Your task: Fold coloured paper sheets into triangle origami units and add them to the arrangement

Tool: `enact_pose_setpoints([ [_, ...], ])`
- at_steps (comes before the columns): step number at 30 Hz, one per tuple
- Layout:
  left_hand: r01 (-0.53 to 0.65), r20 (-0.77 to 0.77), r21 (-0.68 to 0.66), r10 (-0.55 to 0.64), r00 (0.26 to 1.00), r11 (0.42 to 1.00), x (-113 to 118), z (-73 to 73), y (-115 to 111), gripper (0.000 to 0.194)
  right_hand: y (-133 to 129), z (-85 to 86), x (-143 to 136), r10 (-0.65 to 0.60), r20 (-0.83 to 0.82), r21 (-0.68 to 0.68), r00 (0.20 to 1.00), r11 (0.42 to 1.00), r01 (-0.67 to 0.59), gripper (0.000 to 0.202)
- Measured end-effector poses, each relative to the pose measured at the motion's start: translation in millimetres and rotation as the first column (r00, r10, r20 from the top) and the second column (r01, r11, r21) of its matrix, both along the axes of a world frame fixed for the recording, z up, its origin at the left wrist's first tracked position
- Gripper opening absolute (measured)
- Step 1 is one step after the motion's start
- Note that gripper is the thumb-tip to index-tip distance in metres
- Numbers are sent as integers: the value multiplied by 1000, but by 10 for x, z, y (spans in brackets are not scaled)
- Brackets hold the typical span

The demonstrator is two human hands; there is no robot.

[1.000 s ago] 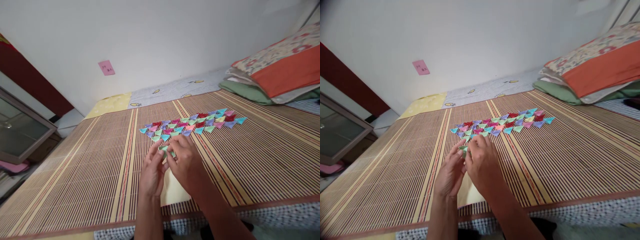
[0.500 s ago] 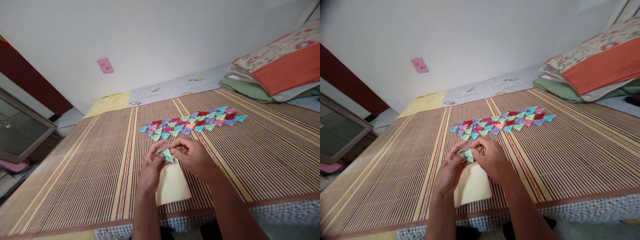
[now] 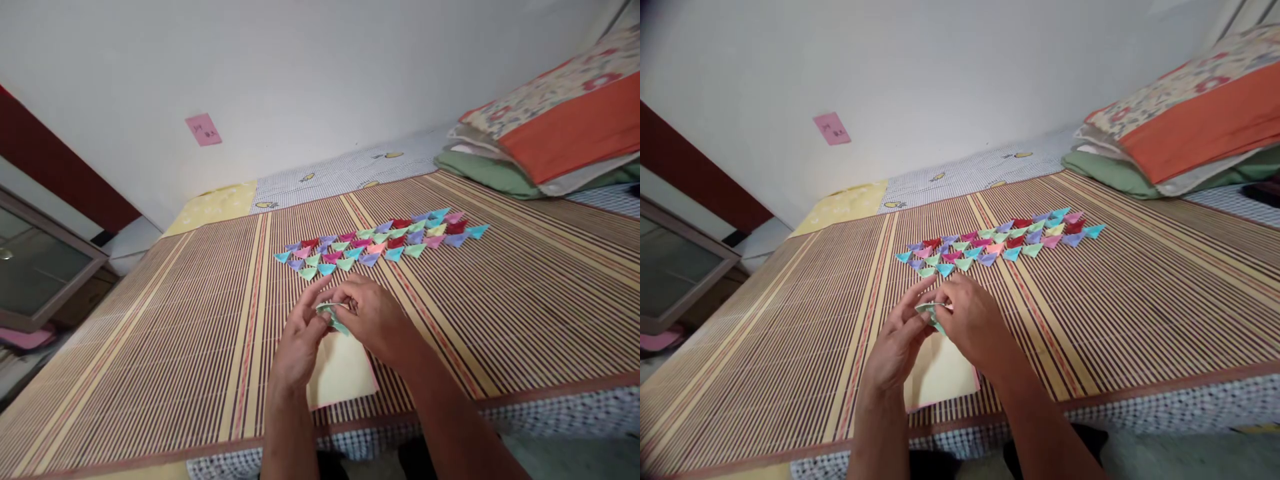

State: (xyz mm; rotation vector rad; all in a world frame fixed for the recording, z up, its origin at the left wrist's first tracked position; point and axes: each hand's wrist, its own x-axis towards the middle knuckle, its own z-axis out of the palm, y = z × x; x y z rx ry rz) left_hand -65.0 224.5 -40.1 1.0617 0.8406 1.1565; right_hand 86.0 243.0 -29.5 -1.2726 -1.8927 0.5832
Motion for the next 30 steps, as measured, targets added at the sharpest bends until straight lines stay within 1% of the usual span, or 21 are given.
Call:
enact_pose_setpoints([
  [4, -58, 15, -65, 59, 998, 996, 15, -15, 10, 47, 9, 2, -9, -36, 17, 13, 999, 999, 36, 15],
  [7, -108, 33, -109, 112, 993, 988, 34, -18, 23, 43, 16, 11, -13, -58, 13, -7, 998, 998, 58, 16],
  [11, -170, 60, -137, 179, 982, 976, 49, -17, 35, 36, 14, 16, -5, -39, -35, -53, 999, 998, 37, 12],
  [14, -191, 62, -144, 201, 978, 971, 60, -29, 40, 29, 12, 12, 0, -15, -79, -67, 997, 998, 10, 11],
  [17, -218, 31, -131, 224, 974, 967, 75, -54, 51, 23, 17, 11, -1, 11, -123, -94, 992, 995, -23, 11],
  [22, -252, -75, -80, 246, 966, 964, 78, -62, 64, 21, 35, 11, 0, 32, -164, -122, 986, 991, -53, 12],
  [27, -242, -175, 9, 239, 955, 970, 43, -36, 46, 21, 41, -6, 7, 56, -123, -115, 991, 991, -70, 12],
  [30, -219, -198, 30, 221, 955, 975, 29, -44, 44, 21, 37, -4, 6, 22, -70, -114, 997, 993, -30, 11],
])
